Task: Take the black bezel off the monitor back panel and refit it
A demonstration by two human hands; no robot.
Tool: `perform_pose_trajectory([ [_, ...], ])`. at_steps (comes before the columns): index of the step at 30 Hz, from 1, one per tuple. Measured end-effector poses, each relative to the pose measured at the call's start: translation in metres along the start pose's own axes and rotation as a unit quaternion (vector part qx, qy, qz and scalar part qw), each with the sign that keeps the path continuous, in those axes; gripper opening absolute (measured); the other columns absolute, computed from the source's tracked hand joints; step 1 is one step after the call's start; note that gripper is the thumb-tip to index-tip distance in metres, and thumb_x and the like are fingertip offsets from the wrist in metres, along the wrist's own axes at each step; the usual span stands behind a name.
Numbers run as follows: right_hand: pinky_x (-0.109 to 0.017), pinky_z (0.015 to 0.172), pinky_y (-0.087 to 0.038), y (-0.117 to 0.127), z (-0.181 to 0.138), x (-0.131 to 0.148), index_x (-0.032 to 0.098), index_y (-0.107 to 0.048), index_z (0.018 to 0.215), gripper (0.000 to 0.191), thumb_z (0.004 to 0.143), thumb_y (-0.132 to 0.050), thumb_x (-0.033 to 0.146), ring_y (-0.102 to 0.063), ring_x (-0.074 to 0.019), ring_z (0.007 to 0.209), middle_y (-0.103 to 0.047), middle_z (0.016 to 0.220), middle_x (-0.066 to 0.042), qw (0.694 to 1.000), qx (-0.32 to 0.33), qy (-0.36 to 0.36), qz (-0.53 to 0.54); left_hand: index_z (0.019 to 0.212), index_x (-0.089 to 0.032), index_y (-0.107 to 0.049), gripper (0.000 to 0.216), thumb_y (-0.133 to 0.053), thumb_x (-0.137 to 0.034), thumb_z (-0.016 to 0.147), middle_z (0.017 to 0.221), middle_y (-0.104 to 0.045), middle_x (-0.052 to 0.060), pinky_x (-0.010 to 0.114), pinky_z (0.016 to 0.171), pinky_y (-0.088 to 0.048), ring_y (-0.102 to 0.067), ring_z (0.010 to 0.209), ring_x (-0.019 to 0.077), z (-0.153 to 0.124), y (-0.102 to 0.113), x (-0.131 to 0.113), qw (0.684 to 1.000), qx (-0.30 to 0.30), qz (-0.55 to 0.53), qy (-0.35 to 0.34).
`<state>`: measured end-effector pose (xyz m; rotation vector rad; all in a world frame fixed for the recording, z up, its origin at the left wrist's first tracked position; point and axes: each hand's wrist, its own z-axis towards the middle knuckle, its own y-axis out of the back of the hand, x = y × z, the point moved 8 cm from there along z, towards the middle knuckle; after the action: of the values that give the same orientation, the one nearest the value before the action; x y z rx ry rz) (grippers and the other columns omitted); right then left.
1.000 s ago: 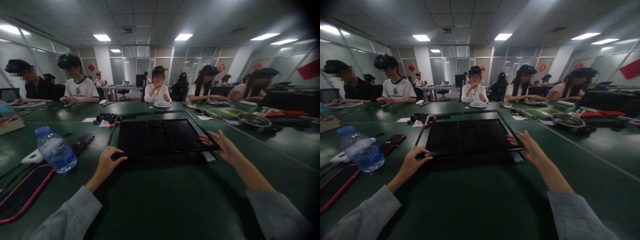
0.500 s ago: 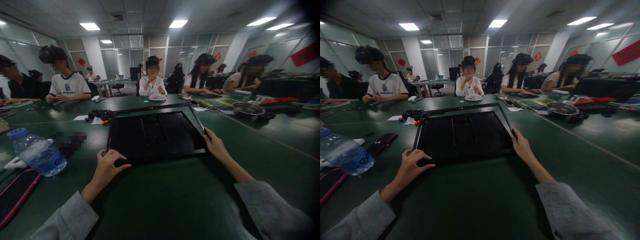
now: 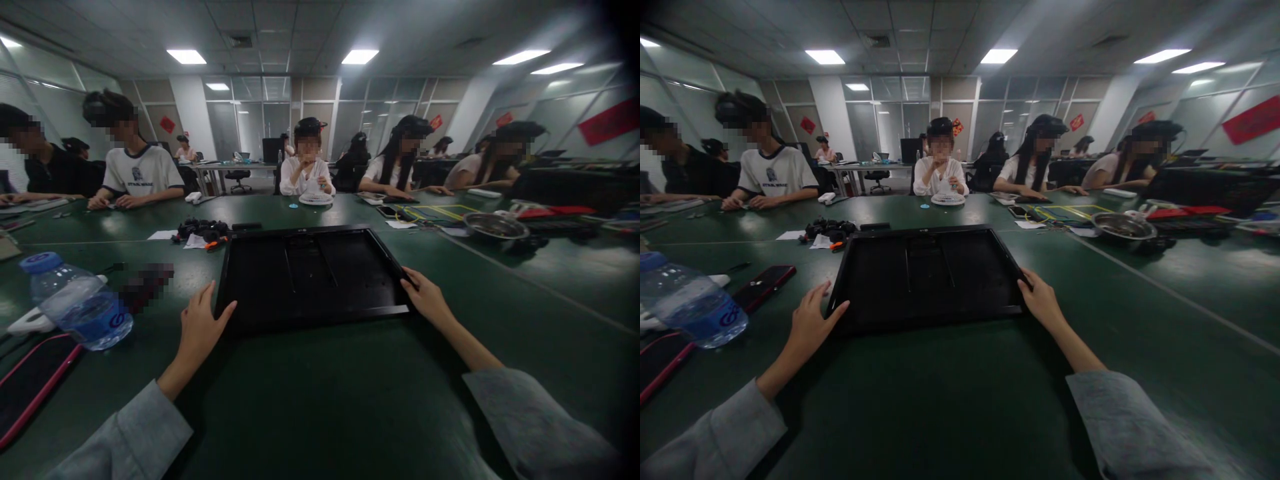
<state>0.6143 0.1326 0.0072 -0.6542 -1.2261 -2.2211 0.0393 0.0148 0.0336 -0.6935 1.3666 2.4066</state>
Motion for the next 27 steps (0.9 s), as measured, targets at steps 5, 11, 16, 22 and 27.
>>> perform_pose_trajectory([
  [5, -0.048, 0.089, -0.057, 0.000, -0.007, 0.008, 0.020, -0.066, 0.128, 0.047, 0.087, -0.055, 0.041, -0.073, -0.0316, 0.098, -0.076, 0.108, -0.012, 1.000, -0.014, 0.002, -0.016, 0.135, -0.019, -0.063, 0.056, -0.051, -0.053, 0.092, 0.127, -0.071, 0.013, 0.044, 0.099, -0.051, -0.068, 0.114, 0.0317, 0.013, -0.016, 0.029, 0.994, 0.080, -0.056, 0.051],
  [11, -0.051, 0.096, -0.055, -0.017, -0.016, 0.030, 0.018, -0.063, 0.130, 0.049, 0.088, -0.052, 0.040, -0.071, -0.0327, 0.106, -0.073, 0.116, -0.015, 1.000, -0.006, 0.000, -0.001, 0.132, -0.015, -0.066, 0.055, -0.048, -0.050, 0.093, 0.114, -0.076, 0.016, 0.046, 0.093, -0.053, -0.072, 0.103, 0.0339, 0.027, -0.003, 0.043, 0.997, 0.062, 0.015, 0.051],
  [16, -0.054, 0.101, -0.052, -0.026, -0.018, 0.033, 0.018, -0.060, 0.130, 0.047, 0.087, -0.052, 0.035, -0.068, -0.0330, 0.112, -0.072, 0.117, -0.016, 1.000, 0.004, -0.009, 0.019, 0.129, -0.016, -0.067, 0.054, -0.050, -0.050, 0.091, 0.116, -0.075, 0.014, 0.042, 0.094, -0.054, -0.072, 0.103, 0.0305, 0.034, -0.002, 0.054, 0.997, 0.072, -0.020, 0.036],
  [22, -0.053, 0.097, -0.054, -0.025, -0.017, 0.028, 0.018, -0.061, 0.129, 0.047, 0.088, -0.054, 0.039, -0.069, -0.0344, 0.110, -0.073, 0.114, -0.017, 1.000, 0.012, -0.017, 0.016, 0.123, -0.016, -0.069, 0.054, -0.057, -0.053, 0.085, 0.116, -0.076, 0.011, 0.041, 0.091, -0.055, -0.072, 0.099, 0.0290, 0.038, -0.008, 0.066, 0.992, 0.071, -0.089, 0.052],
  [27, -0.053, 0.097, -0.055, -0.026, -0.017, 0.034, 0.019, -0.061, 0.131, 0.047, 0.089, -0.053, 0.040, -0.069, -0.0339, 0.108, -0.072, 0.113, -0.016, 1.000, 0.009, -0.009, -0.003, 0.130, -0.015, -0.065, 0.053, -0.052, -0.048, 0.090, 0.118, -0.074, 0.014, 0.042, 0.093, -0.053, -0.070, 0.103, 0.0297, 0.034, -0.007, 0.065, 0.996, 0.071, -0.030, 0.055],
])
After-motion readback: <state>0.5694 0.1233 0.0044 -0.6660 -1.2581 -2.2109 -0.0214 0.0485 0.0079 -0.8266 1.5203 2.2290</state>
